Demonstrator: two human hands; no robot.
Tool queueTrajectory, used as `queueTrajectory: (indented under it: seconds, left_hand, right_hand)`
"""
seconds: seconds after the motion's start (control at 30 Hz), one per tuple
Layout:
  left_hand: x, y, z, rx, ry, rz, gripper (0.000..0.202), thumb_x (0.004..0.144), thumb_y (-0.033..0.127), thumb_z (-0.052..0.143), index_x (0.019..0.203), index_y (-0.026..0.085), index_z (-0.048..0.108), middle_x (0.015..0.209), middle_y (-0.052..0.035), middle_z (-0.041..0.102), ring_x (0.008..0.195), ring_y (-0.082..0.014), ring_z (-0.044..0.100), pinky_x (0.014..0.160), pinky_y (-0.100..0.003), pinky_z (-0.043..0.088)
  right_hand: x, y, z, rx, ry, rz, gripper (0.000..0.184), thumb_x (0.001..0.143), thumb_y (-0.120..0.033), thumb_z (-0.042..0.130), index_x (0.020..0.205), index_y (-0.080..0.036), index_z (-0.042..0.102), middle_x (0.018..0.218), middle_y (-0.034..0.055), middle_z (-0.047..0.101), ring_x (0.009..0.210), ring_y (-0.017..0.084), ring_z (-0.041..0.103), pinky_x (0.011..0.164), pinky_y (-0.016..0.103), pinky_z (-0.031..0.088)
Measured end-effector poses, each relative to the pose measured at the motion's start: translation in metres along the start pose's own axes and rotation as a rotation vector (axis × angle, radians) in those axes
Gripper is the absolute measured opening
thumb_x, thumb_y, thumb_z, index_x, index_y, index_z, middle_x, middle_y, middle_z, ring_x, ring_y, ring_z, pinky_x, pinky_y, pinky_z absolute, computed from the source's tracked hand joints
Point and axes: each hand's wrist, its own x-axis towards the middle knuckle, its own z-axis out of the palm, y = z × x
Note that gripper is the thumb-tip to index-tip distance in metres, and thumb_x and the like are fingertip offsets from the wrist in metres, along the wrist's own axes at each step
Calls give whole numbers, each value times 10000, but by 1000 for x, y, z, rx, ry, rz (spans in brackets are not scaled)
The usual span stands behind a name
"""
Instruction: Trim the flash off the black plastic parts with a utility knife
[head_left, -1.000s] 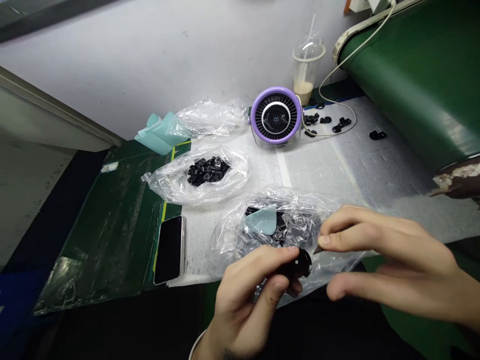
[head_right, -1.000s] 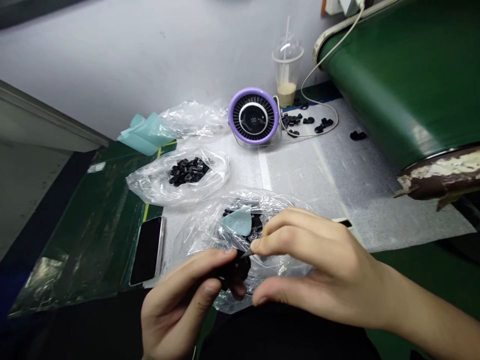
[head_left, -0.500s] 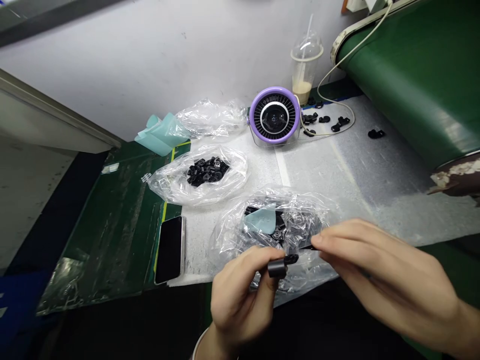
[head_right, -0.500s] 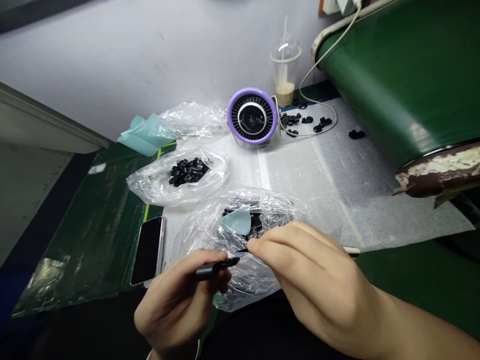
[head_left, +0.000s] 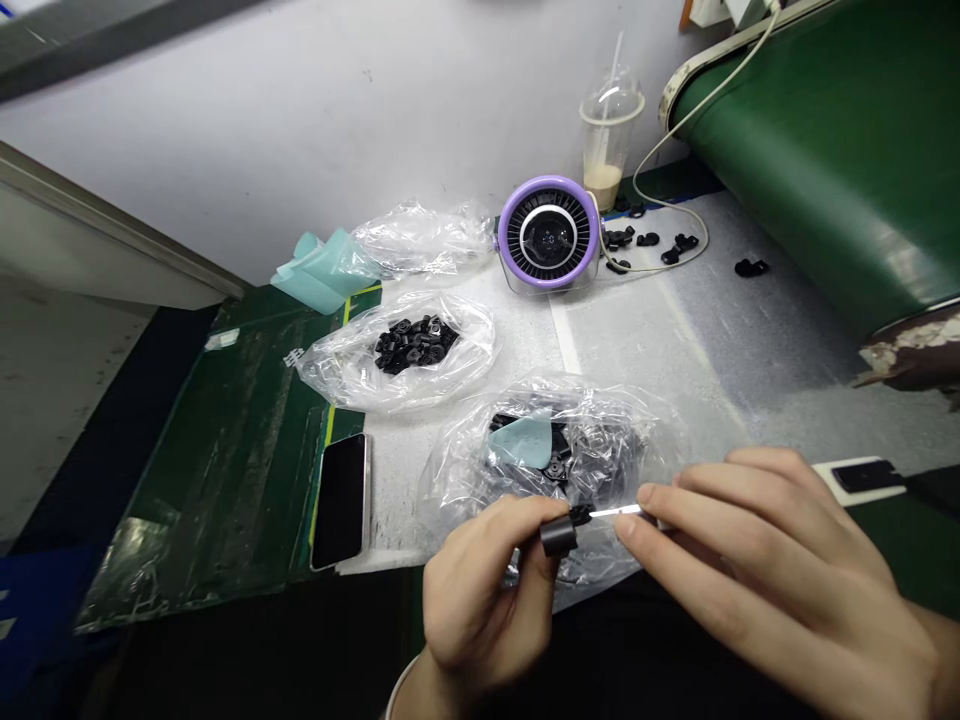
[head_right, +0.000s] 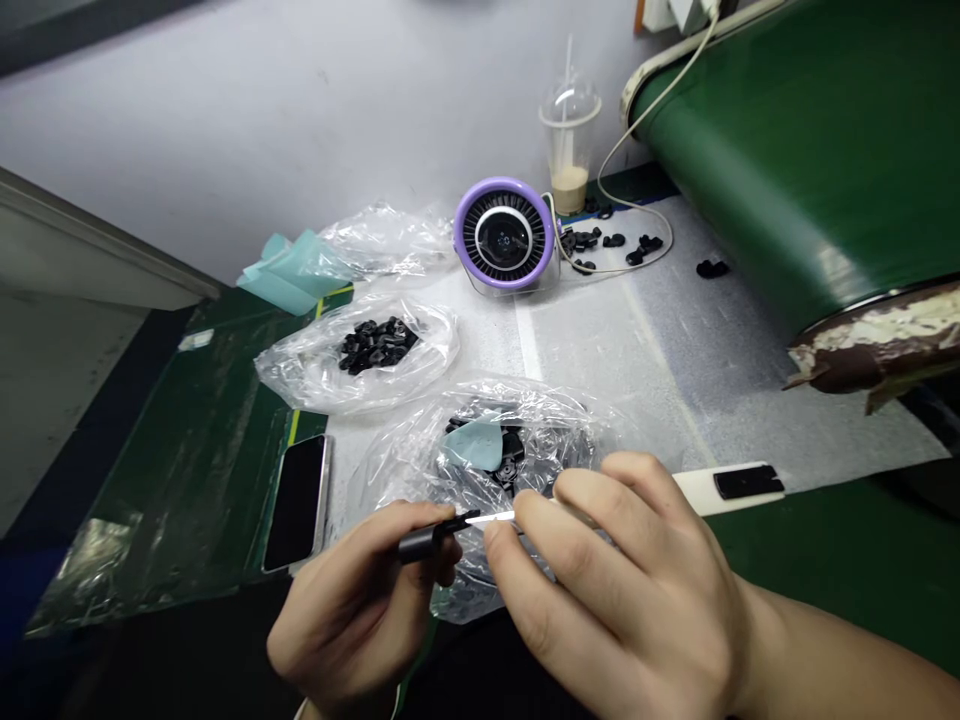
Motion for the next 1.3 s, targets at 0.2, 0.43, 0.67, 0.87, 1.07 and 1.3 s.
queueTrajectory:
  seconds: [0.2,0.43,0.67,0.87,1.07,1.3]
  left_hand:
    - [-2,2,-2,-84,-41,-30,218,930,-1,593,1074,123,699,805,-39,741,638,-116,691,581,-205,559]
    - [-1,3,-1,-146,-21,-28,208,927,-9,599,1068,103,704,831,-46,746,656,-108,681,597,-196,553]
    - [2,3,3,-107,-33,-2,214,914,-34,606,1058,92,701,846,-54,752,668,-103,683,616,-183,556]
    - [3,4,-4,5,-167,55,259,955,-11,579,1150,129,675,921,-79,798,757,-135,755,685,-211,623]
    - [-2,-2,2,-50,-60,27,247,942,-25,596,1126,105,696,916,-84,796,762,-139,757,680,-212,618]
    - [1,-7,0,-140,-91,-13,192,974,57,602,1130,127,688,838,-50,738,644,-118,686,575,-202,561]
  right_hand:
    - [3,7,9,-1,47,4,354,1067,-156,391,1209,-159,716,1118,149,754,1066,286,675,852,458,531]
    - [9,21,19,355,52,209,408,974,17,532,1348,-142,567,1128,92,708,1045,179,684,917,308,550]
    - [31,8,11,956,-178,564,158,978,-177,659,1109,-261,639,739,-70,616,612,71,565,564,163,460]
    - [45,10,16,1315,-285,871,177,939,-278,699,790,-203,640,675,-38,549,626,93,475,572,212,398]
    - [41,9,25,1536,-269,985,354,1044,-509,600,868,-202,586,639,-72,421,570,81,335,552,209,338]
    - [34,6,24,1171,-296,772,90,1013,-304,660,967,-227,649,727,-39,558,633,104,500,578,222,414]
